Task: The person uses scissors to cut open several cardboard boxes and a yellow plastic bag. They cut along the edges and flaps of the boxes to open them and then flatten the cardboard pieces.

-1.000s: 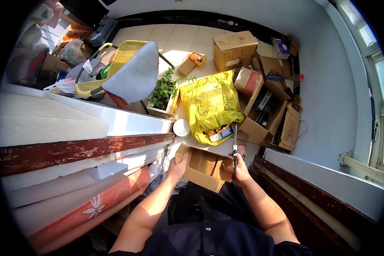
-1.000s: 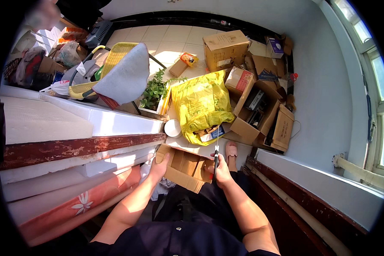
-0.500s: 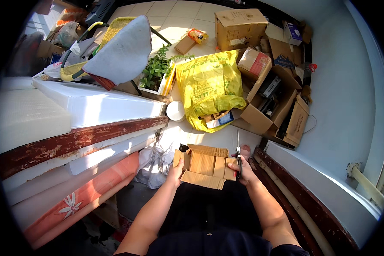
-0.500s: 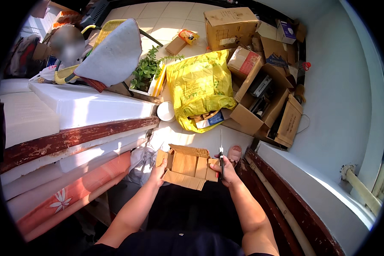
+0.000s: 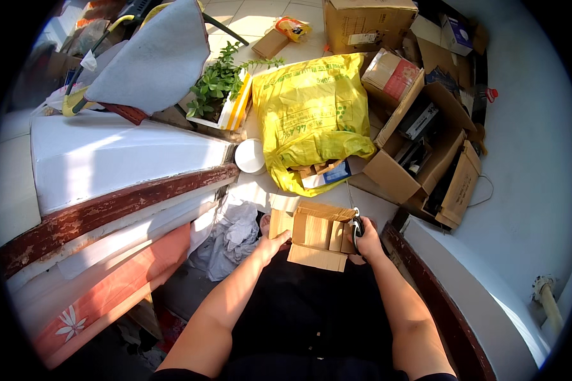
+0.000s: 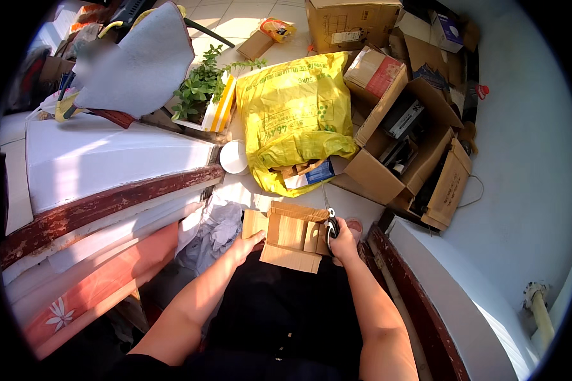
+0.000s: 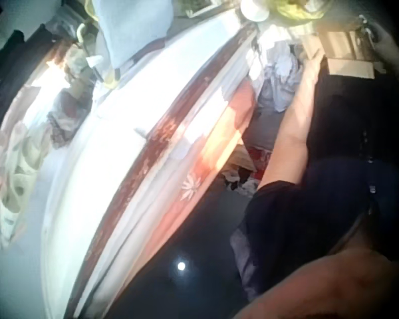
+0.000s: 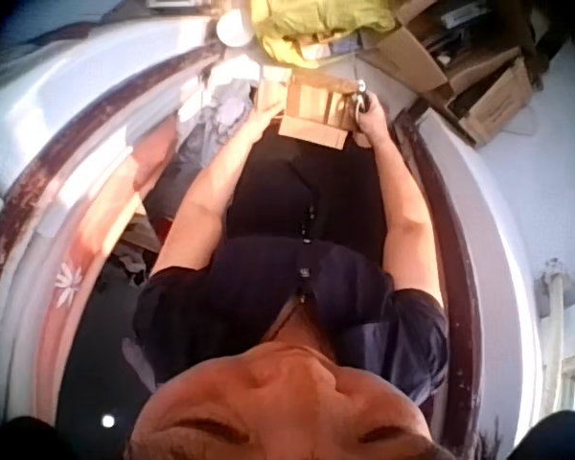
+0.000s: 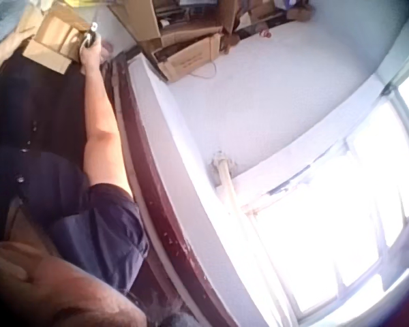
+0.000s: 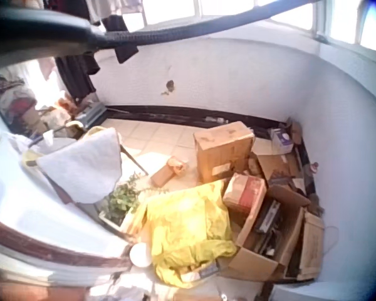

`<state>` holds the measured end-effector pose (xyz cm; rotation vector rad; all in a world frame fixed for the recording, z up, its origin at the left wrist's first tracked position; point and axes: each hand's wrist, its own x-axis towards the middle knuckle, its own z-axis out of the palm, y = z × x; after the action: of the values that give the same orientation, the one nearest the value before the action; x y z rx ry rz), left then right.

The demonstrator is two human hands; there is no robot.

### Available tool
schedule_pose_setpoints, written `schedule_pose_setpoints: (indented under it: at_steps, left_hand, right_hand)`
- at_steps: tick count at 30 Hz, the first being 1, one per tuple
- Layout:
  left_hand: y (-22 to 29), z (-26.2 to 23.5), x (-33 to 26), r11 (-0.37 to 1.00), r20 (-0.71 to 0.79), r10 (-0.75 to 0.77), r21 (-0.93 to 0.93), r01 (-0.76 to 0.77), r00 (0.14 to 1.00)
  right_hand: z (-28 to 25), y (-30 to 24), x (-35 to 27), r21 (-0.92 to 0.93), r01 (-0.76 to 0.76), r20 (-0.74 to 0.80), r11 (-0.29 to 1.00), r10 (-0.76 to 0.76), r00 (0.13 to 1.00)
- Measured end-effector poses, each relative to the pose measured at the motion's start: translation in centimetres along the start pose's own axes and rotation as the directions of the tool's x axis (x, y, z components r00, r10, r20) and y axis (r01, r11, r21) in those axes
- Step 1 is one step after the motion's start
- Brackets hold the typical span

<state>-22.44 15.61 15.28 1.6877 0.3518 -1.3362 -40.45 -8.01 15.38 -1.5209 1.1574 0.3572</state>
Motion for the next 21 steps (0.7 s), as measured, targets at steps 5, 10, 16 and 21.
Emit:
schedule_pose_setpoints:
  at_steps: [5,10,16,21]
  left_hand:
    - [-3.6,-1.0,10.8,0.604,0.234,0.136,0.751,-0.268,0.963]
    - [-4.1,1.3,20.0,0.403,0.448,0.091,0.8,-0.444,0.889]
    - [-6.4,4.0,27.0,0.621,0.409,0.119,0.68,-0.389,0.905]
    - [-9.6,2.2,30.9,0.793,0.341,-0.002,0.573,-0.206,0.94]
  right_hand:
    - [2.2,7.2,9.9,-0.074,0.068,-0.059,0.995,-0.072,0.996]
    - [2.8,12.2,17.7,-0.17,0.13,-0.108,0.977,-0.15,0.983]
    - [1.2,18.8,23.4,-0.283,0.226,-0.103,0.932,-0.264,0.959]
    - [-0.3,21.8,22.3,-0.44,0.099,-0.085,0.892,-0.151,0.985]
